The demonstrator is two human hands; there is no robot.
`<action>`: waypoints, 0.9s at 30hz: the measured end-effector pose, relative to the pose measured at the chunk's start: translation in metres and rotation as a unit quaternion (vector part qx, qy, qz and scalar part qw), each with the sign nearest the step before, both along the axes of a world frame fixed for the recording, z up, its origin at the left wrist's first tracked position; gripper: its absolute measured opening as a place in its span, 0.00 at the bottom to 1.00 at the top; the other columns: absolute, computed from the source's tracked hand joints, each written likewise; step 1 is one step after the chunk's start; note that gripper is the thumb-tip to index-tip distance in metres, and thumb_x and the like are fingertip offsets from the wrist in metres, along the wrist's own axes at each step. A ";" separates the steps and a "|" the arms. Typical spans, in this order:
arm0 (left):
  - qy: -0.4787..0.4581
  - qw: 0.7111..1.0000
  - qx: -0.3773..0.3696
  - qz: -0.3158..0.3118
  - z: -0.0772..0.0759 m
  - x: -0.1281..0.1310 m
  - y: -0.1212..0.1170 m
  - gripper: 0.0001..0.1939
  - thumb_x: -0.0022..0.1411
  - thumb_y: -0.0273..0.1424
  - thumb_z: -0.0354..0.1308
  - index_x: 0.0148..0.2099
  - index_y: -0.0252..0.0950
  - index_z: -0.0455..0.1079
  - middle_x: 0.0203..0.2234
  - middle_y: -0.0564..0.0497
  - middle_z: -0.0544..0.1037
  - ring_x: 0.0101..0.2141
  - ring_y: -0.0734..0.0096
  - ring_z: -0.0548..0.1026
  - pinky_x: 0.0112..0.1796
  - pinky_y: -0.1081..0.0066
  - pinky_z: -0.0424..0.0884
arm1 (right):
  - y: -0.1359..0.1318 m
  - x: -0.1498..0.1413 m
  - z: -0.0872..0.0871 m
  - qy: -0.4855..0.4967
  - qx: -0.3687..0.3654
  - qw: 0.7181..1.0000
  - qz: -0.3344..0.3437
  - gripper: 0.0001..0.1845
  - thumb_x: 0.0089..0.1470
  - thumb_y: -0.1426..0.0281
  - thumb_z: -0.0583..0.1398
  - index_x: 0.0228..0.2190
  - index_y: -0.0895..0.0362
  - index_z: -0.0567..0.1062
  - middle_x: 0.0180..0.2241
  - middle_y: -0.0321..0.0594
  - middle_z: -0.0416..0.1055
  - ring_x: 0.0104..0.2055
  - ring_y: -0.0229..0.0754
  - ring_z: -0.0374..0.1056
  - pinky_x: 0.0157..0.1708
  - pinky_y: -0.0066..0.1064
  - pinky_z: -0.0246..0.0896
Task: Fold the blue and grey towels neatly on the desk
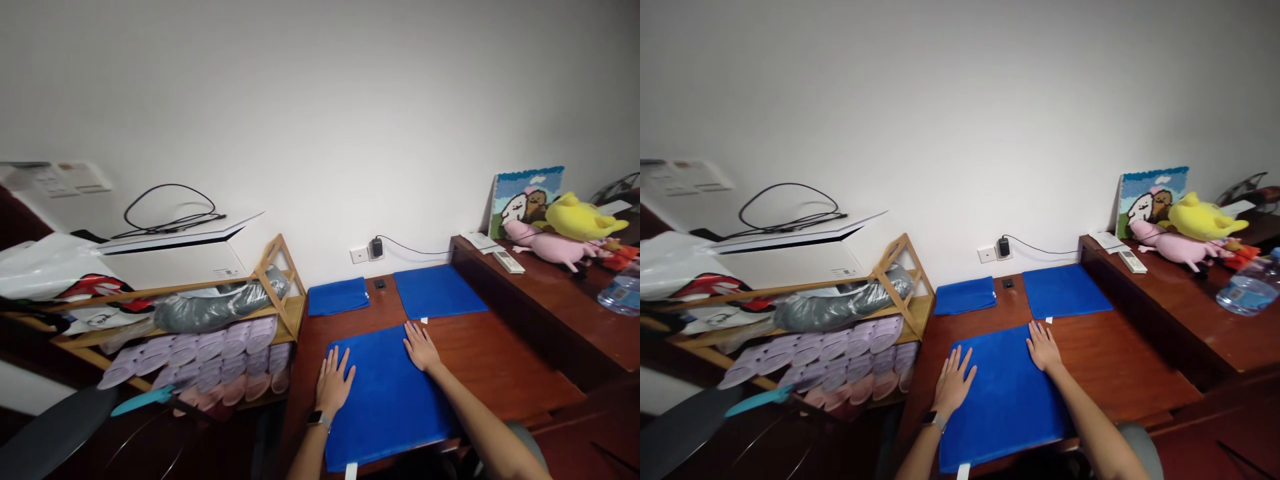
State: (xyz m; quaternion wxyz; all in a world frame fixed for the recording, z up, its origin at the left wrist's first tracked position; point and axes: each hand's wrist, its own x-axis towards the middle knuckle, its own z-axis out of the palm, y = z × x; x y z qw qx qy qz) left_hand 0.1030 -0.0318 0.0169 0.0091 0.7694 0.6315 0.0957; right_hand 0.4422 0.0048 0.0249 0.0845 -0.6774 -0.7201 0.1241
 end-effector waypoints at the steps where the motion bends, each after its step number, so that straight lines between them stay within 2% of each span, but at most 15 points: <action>1: 0.000 1.000 0.005 -0.002 0.001 -0.002 0.000 0.31 0.75 0.50 0.42 0.75 0.49 0.54 0.74 0.48 0.53 0.72 0.52 0.52 0.68 0.48 0.54 | 0.000 0.000 -0.002 0.003 0.006 1.000 -0.001 0.37 0.70 0.54 0.37 0.73 0.56 0.46 0.75 0.37 0.41 0.77 0.44 0.35 0.74 0.45 0.29; 3: 0.001 1.000 0.029 -0.009 0.005 0.001 0.002 0.31 0.75 0.49 0.44 0.74 0.46 0.57 0.74 0.46 0.56 0.72 0.51 0.53 0.69 0.47 0.52 | -0.001 -0.001 -0.006 0.007 0.017 1.000 0.001 0.37 0.70 0.54 0.38 0.73 0.56 0.46 0.75 0.38 0.42 0.77 0.45 0.35 0.74 0.46 0.29; 5: -0.006 0.998 0.059 -0.026 0.010 0.018 0.009 0.30 0.75 0.45 0.44 0.73 0.42 0.59 0.73 0.44 0.57 0.72 0.50 0.54 0.69 0.47 0.51 | -0.002 -0.001 -0.007 0.008 0.018 1.000 0.003 0.37 0.70 0.55 0.37 0.73 0.57 0.47 0.75 0.38 0.42 0.77 0.45 0.35 0.74 0.46 0.29; 8: -0.033 0.993 0.072 -0.083 0.014 0.072 0.025 0.29 0.77 0.41 0.40 0.74 0.39 0.57 0.73 0.43 0.58 0.72 0.54 0.55 0.69 0.48 0.52 | -0.002 -0.001 -0.005 0.005 0.013 1.000 0.002 0.37 0.70 0.55 0.37 0.73 0.58 0.46 0.75 0.38 0.42 0.77 0.45 0.34 0.74 0.46 0.28; 12: -0.058 0.987 0.028 -0.147 0.005 0.156 0.040 0.30 0.78 0.42 0.37 0.75 0.41 0.54 0.72 0.44 0.58 0.72 0.57 0.55 0.69 0.49 0.53 | -0.001 0.001 -0.006 0.005 0.010 1.000 0.004 0.36 0.70 0.56 0.37 0.73 0.57 0.47 0.75 0.38 0.41 0.77 0.45 0.34 0.74 0.45 0.27; 14: -0.064 0.986 0.014 -0.154 -0.003 0.177 0.043 0.30 0.78 0.43 0.36 0.76 0.42 0.52 0.73 0.44 0.58 0.72 0.56 0.53 0.69 0.48 0.52 | -0.001 0.002 -0.008 0.004 0.008 1.000 0.006 0.36 0.70 0.57 0.38 0.73 0.57 0.47 0.75 0.38 0.41 0.77 0.45 0.34 0.74 0.45 0.28; 15: -0.065 0.986 0.010 -0.152 -0.005 0.178 0.043 0.30 0.78 0.43 0.36 0.76 0.42 0.51 0.73 0.45 0.57 0.72 0.56 0.53 0.69 0.48 0.52 | -0.001 0.002 -0.010 0.003 0.008 1.000 0.006 0.36 0.70 0.57 0.38 0.73 0.57 0.47 0.75 0.38 0.42 0.77 0.45 0.34 0.74 0.45 0.28; 16: -0.063 0.987 0.006 -0.148 -0.007 0.172 0.043 0.30 0.78 0.44 0.36 0.76 0.42 0.51 0.73 0.45 0.57 0.72 0.57 0.53 0.70 0.48 0.51 | 0.000 0.002 -0.011 0.002 0.008 1.000 0.005 0.36 0.70 0.57 0.38 0.73 0.57 0.47 0.75 0.38 0.42 0.77 0.45 0.34 0.74 0.45 0.28; 18: -0.053 0.991 0.000 -0.122 -0.008 0.146 0.041 0.31 0.77 0.45 0.36 0.76 0.41 0.52 0.73 0.45 0.56 0.72 0.57 0.52 0.70 0.49 0.51 | 0.000 0.002 -0.013 -0.001 0.010 1.000 0.002 0.36 0.70 0.57 0.38 0.73 0.57 0.47 0.75 0.38 0.41 0.77 0.45 0.34 0.74 0.46 0.28; 22: -0.016 0.999 0.001 -0.029 -0.004 0.059 0.037 0.32 0.77 0.44 0.37 0.76 0.38 0.52 0.73 0.43 0.55 0.72 0.55 0.52 0.70 0.49 0.51 | 0.000 0.002 -0.018 -0.008 0.015 1.000 -0.001 0.36 0.70 0.56 0.37 0.73 0.55 0.46 0.75 0.38 0.42 0.77 0.45 0.35 0.74 0.48 0.28; 24: -0.001 1.000 0.001 -0.006 -0.002 0.023 0.037 0.32 0.77 0.43 0.37 0.76 0.37 0.50 0.73 0.43 0.56 0.72 0.56 0.53 0.70 0.49 0.51 | -0.001 0.003 -0.020 -0.013 0.014 1.000 -0.007 0.36 0.70 0.55 0.38 0.73 0.54 0.46 0.75 0.37 0.42 0.77 0.46 0.36 0.74 0.50 0.29; 27: 0.011 1.000 -0.009 -0.003 -0.001 -0.006 0.038 0.33 0.77 0.42 0.37 0.77 0.35 0.49 0.73 0.43 0.55 0.72 0.57 0.52 0.70 0.51 0.51 | -0.002 0.004 -0.019 -0.022 0.009 1.000 -0.015 0.36 0.70 0.54 0.38 0.73 0.53 0.46 0.75 0.36 0.42 0.77 0.47 0.36 0.74 0.51 0.29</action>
